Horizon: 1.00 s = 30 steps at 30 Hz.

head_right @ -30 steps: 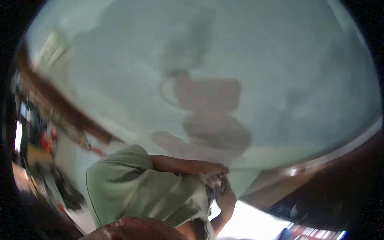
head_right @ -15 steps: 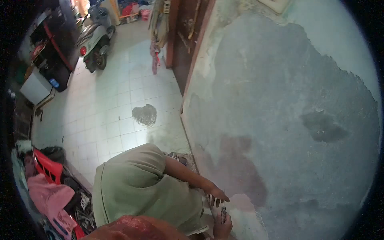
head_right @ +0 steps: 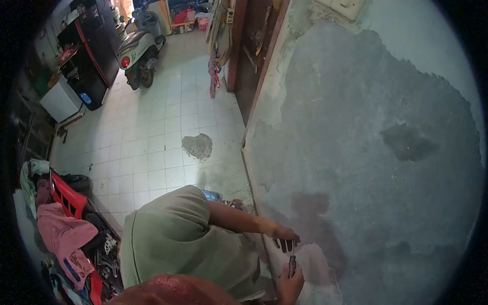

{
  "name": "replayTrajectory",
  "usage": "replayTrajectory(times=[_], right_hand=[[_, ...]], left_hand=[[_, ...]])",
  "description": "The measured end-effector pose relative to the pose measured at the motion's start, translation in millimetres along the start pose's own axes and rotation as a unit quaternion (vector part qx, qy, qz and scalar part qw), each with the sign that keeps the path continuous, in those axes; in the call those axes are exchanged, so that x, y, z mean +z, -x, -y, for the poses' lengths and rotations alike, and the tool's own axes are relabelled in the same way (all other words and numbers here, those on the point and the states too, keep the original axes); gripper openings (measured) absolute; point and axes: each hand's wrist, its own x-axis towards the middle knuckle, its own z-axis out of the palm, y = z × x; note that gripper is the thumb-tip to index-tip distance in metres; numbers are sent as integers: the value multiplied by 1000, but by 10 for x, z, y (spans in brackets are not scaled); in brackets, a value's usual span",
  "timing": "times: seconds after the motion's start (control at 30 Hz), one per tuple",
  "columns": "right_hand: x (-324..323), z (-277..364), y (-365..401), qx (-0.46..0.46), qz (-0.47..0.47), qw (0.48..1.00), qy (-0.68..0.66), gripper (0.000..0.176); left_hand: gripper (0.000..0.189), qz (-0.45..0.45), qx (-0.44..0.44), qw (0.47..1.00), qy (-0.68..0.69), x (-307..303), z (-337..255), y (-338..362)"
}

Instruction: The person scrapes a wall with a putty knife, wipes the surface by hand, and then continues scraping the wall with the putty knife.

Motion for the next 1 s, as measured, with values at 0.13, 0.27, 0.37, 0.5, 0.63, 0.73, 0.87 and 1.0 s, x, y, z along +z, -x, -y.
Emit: replayTrajectory(times=[0.13, 0.27, 0.37, 0.5, 0.63, 0.73, 0.87, 1.0], right_hand=[[14, -251, 96, 66, 25, 997, -32, 33], [34, -409, 179, 78, -5, 996, -37, 36], [42, -364, 195, 80, -16, 995, -54, 38], [63, -393, 157, 56, 0, 996, -73, 39], [55, -225, 181, 72, 28, 995, -56, 38], [88, -246, 196, 60, 41, 994, -82, 38], [133, -208, 262, 43, 33, 994, -99, 39], [187, -310, 266, 40, 39, 994, -92, 39]], left_hand=[[43, 37, -2, 999, -26, 80, 50, -113], [42, 53, -10, 997, -54, 150, -2, -149], [40, 46, -13, 998, -47, 165, 4, -161], [38, 41, -16, 999, -30, 107, 82, -218], [40, 41, -6, 999, -18, 83, 107, -53], [42, 46, 13, 999, -16, 67, 152, 89], [43, 43, 33, 998, -26, 91, 184, 222], [43, 43, 34, 998, -19, 83, 219, 296]])
